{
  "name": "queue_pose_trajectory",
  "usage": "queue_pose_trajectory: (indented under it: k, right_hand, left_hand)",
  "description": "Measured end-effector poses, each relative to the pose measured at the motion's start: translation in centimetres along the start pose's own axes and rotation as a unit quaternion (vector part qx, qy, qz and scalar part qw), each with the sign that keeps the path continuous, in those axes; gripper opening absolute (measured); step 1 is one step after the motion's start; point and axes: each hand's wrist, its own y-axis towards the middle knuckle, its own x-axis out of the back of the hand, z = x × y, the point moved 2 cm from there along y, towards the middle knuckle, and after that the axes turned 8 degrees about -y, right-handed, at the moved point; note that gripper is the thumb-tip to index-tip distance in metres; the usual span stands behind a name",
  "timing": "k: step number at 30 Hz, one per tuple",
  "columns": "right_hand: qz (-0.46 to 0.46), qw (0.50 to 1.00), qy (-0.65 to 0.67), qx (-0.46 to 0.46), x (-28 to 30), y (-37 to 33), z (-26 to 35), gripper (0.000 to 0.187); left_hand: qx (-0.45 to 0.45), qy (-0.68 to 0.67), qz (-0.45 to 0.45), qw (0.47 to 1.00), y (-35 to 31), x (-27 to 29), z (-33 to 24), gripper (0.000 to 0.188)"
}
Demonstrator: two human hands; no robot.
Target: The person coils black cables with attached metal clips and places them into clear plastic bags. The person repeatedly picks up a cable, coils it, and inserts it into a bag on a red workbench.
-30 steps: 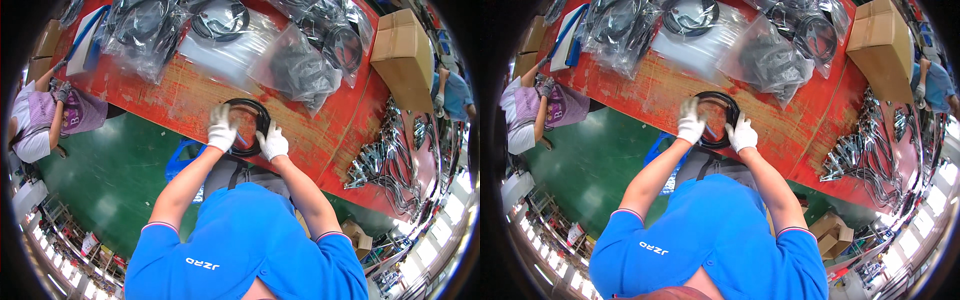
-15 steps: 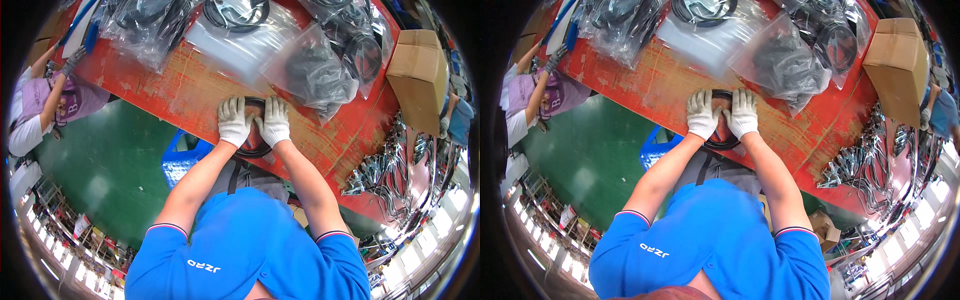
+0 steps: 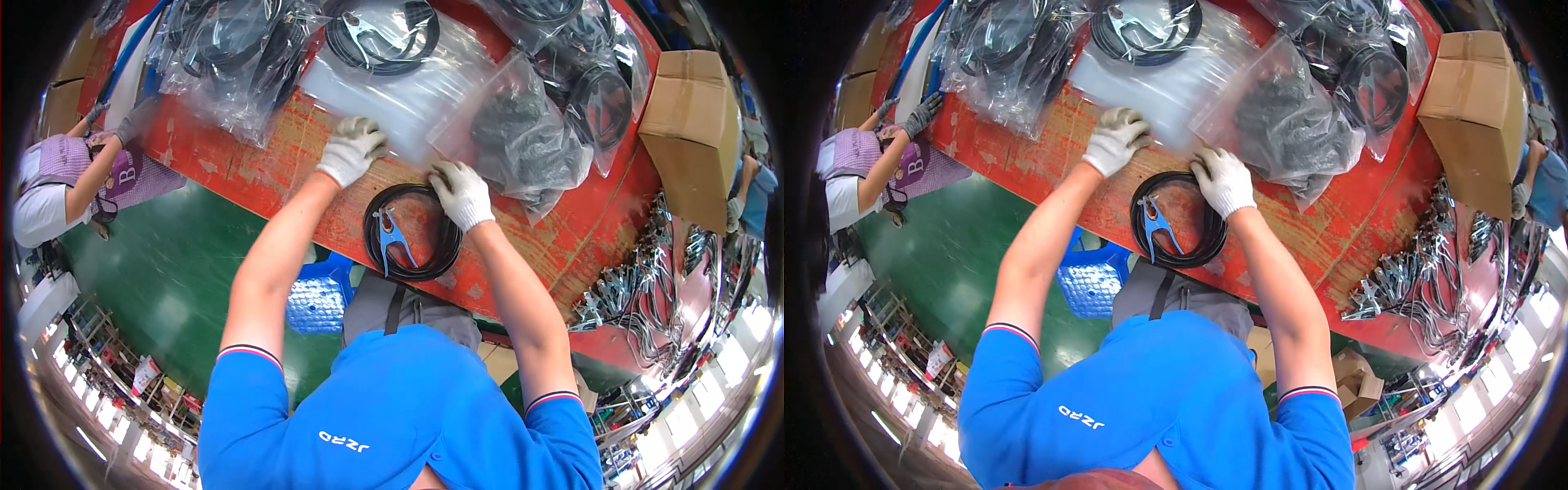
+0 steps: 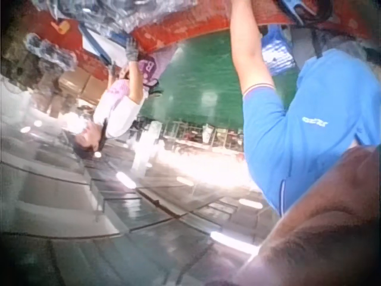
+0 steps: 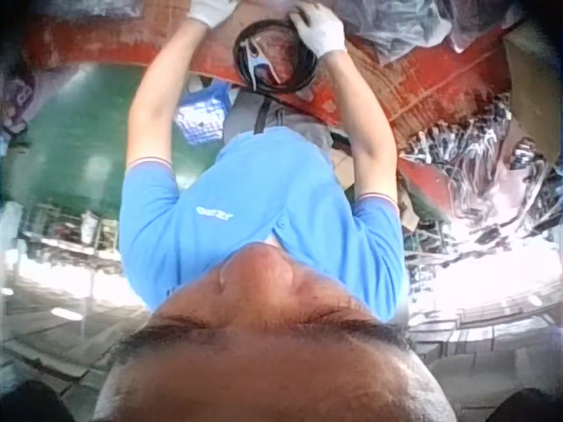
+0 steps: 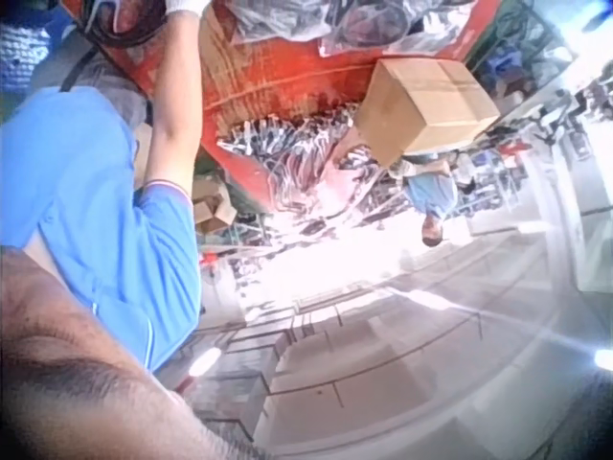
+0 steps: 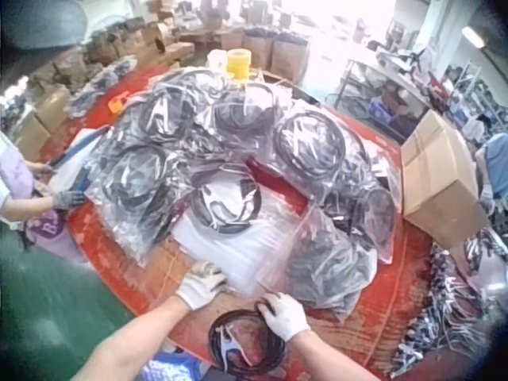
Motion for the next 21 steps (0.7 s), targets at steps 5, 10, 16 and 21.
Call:
queue_pose_trajectory:
  k: [5, 10, 16, 21]
  right_hand:
    - [-0.022, 0.998, -0.039, -0.051, 2.7, 4.5, -5.7, 0.032]
    - [-0.067, 0.994, -0.024, -0.084, 4.8, 5.3, -6.7, 0.032]
    - [-0.056, 0.993, -0.056, 0.084, 4.5, 3.3, -0.4, 0.040]
    - [-0.032, 0.980, -0.176, 0.089, 1.5, 3.3, -1.1, 0.033]
  left_hand:
    - [-0.073, 0.019, 0.063, 0.995, 1.9, -0.4, 1.1, 0.013]
    - [0.076, 0.022, 0.149, 0.986, 2.5, -2.5, -0.2, 0.012]
    - [0.145, -0.062, 0.163, 0.974, 3.9, -3.3, -4.3, 0.027]
    - [0.190, -0.109, 0.237, 0.946, 5.3, -2.0, -4.9, 0.033]
